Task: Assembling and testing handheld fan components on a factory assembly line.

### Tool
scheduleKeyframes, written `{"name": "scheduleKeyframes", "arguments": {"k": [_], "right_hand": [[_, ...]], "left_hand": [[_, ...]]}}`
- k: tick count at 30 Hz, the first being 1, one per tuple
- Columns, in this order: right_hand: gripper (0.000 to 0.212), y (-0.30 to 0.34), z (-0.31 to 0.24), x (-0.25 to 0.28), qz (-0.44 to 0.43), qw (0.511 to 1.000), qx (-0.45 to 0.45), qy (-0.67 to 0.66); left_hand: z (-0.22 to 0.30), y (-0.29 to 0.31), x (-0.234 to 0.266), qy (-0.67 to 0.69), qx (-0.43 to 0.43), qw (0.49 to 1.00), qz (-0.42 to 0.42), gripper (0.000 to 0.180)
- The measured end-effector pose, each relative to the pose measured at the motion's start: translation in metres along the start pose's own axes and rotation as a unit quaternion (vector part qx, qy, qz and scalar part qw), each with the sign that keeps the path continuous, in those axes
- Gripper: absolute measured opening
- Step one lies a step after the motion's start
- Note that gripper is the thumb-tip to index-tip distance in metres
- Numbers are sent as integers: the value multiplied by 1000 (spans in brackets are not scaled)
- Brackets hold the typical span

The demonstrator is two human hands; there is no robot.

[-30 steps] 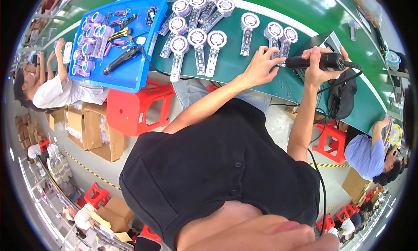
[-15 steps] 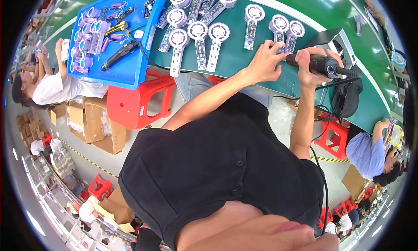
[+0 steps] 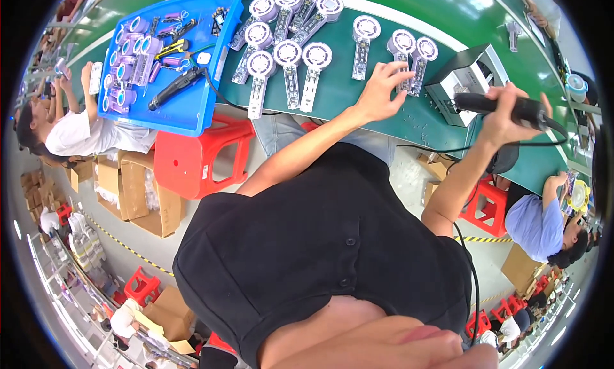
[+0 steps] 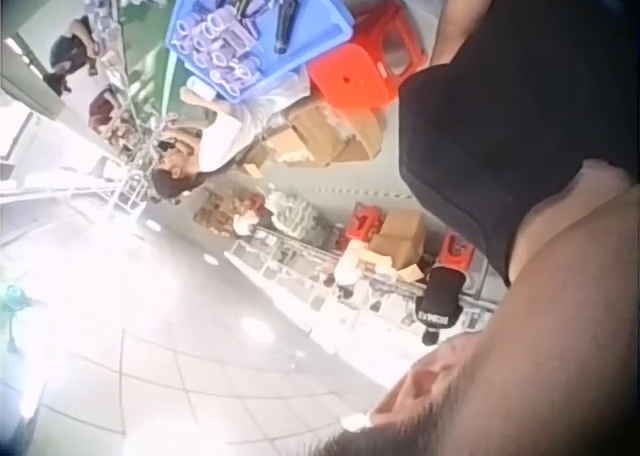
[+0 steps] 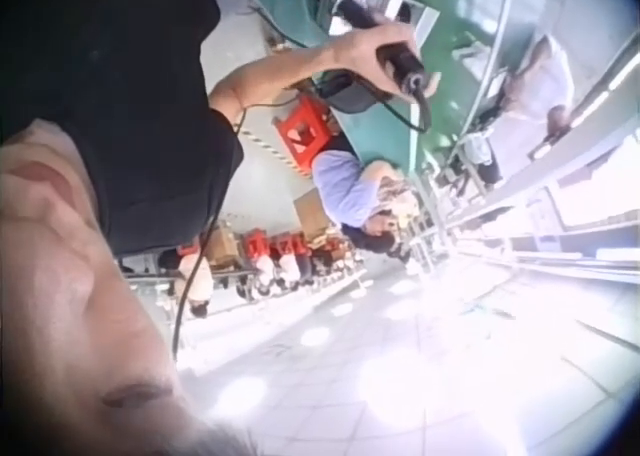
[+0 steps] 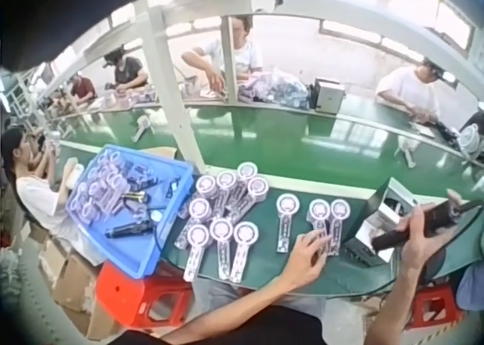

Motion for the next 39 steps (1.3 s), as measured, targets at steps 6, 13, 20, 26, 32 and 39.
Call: {"name": "scheduleKeyframes", "arguments": {"k": [6, 13, 20, 26, 32, 39], "right_hand": [[61, -20, 20, 23, 17, 999, 6, 51], [64, -24, 40, 16, 6, 997, -42, 62], [60, -22, 64, 21, 28, 993, -113, 14], [62, 17, 41, -17, 11, 981, -112, -158], [66, 34, 37, -49, -31, 984, -74, -161], [66, 42, 41, -57, -49, 986, -83, -137]], "left_hand": [[-27, -3, 6, 64, 146, 984, 76, 39], [-36, -6, 6, 72, 178, 976, 104, 38], [-34, -6, 1, 90, 170, 978, 82, 41], [-29, -8, 1, 81, 139, 984, 70, 37], [-26, -8, 0, 67, 118, 989, 66, 34], [-26, -7, 1, 69, 121, 988, 67, 34]]}}
Point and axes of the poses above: each hand's wrist, its own y-axis away from the middle knuckle, its own x-axis out of the back of the hand, z = x × y, the point moved 9 cm from there along -y, towards the middle knuckle, and after that the axes turned 7 degrees about y, right-handed, at the moved point
